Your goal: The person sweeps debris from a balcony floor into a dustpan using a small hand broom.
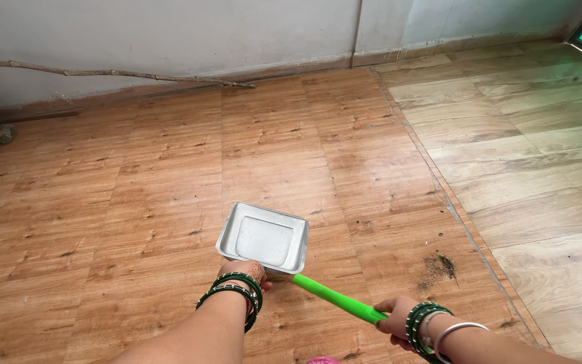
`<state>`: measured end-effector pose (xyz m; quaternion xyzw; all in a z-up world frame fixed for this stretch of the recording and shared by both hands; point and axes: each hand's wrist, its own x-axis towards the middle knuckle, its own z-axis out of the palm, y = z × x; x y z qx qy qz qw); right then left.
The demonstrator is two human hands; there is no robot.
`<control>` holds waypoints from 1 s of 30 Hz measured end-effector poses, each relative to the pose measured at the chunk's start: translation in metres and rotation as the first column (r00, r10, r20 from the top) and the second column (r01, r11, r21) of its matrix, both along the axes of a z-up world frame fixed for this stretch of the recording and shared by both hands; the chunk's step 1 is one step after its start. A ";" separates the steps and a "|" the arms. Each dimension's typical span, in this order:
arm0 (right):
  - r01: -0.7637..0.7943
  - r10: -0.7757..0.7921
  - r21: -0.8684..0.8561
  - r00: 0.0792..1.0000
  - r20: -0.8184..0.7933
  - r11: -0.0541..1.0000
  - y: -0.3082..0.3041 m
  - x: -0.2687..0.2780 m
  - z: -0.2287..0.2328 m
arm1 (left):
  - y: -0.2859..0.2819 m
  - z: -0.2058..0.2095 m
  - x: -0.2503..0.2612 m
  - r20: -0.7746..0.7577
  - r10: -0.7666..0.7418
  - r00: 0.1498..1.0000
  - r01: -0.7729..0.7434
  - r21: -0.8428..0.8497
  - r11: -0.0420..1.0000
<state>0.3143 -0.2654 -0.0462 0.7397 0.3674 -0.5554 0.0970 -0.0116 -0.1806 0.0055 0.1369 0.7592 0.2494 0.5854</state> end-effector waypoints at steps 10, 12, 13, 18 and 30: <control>0.740 -0.757 0.163 0.648 0.084 0.652 0.061 0.109 -0.003 | 0.044 0.012 -0.007 0.039 0.077 0.996 -0.078 0.030 0.997; 0.611 -0.635 0.232 0.771 0.040 0.757 0.069 0.074 0.009 | 0.048 0.013 -0.005 0.059 0.115 0.992 -0.118 0.052 0.992; 0.534 -0.553 0.254 0.833 0.006 0.807 0.072 0.057 0.016 | 0.053 0.013 -0.004 0.056 0.118 0.991 -0.121 0.046 0.992; 0.196 -0.195 0.111 0.981 -0.017 0.974 0.105 -0.012 0.029 | 0.082 -0.001 -0.010 0.051 0.138 0.989 -0.138 -0.004 0.990; 0.818 -0.815 -0.048 0.576 0.060 0.574 0.185 0.090 -0.091 | 0.147 -0.014 -0.042 -0.018 0.347 0.938 -0.348 -0.047 0.936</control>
